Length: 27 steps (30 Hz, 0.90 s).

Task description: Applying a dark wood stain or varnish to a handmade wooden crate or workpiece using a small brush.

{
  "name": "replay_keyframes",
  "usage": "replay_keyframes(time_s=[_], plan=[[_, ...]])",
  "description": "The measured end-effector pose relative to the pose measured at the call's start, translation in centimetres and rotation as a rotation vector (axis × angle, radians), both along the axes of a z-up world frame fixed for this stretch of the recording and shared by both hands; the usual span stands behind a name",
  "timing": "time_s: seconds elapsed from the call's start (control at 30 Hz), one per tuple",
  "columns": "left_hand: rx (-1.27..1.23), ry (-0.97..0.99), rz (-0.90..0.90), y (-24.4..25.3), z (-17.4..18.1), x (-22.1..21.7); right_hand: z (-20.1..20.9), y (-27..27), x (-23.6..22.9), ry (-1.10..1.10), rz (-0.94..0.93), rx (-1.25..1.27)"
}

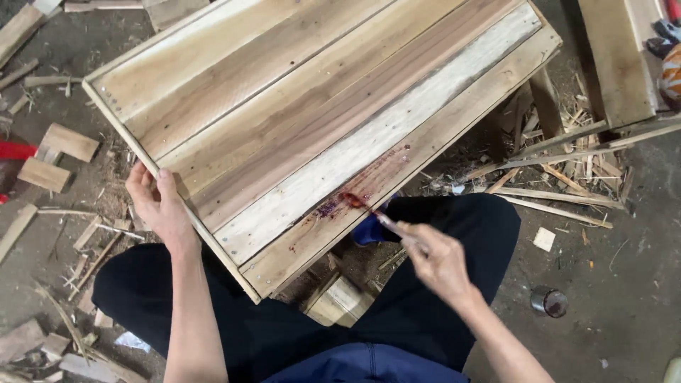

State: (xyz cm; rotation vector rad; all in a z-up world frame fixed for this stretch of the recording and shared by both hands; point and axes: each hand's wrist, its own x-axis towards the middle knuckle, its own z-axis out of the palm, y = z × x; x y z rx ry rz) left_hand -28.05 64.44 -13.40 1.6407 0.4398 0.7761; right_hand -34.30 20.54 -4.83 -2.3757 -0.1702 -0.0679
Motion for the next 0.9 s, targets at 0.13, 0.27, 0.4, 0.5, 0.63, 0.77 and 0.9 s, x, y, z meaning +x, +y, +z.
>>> replay_keyframes(time_s=[0.13,0.27,0.4,0.5,0.63,0.77,0.9], plan=[[0.028,0.069,0.029,-0.7,0.7,-0.1,1.6,-3.5,4.5,-0.141,-0.118,-0.092],[-0.104,0.155,0.000,-0.5,0.3,-0.1,0.5,-3.0,3.9,-0.038,-0.266,-0.016],[-0.662,0.352,-0.001,-0.5,0.2,-0.3,-0.2,-1.1,0.6,0.092,-0.068,0.076],[-0.894,0.342,-0.034,3.8,-7.3,0.6,2.2,-3.0,3.1,0.022,-0.261,-0.109],[-0.912,0.391,-0.011,4.5,-8.3,0.0,2.8,-3.3,3.9,0.066,-0.348,-0.193],[-0.855,0.422,-0.055,4.4,-8.0,-0.1,3.1,-1.9,4.1,-0.032,-0.081,-0.223],[-0.906,0.456,-0.075,2.0,-3.1,-0.4,1.5,-7.1,5.9,-0.103,-0.203,-0.409]])
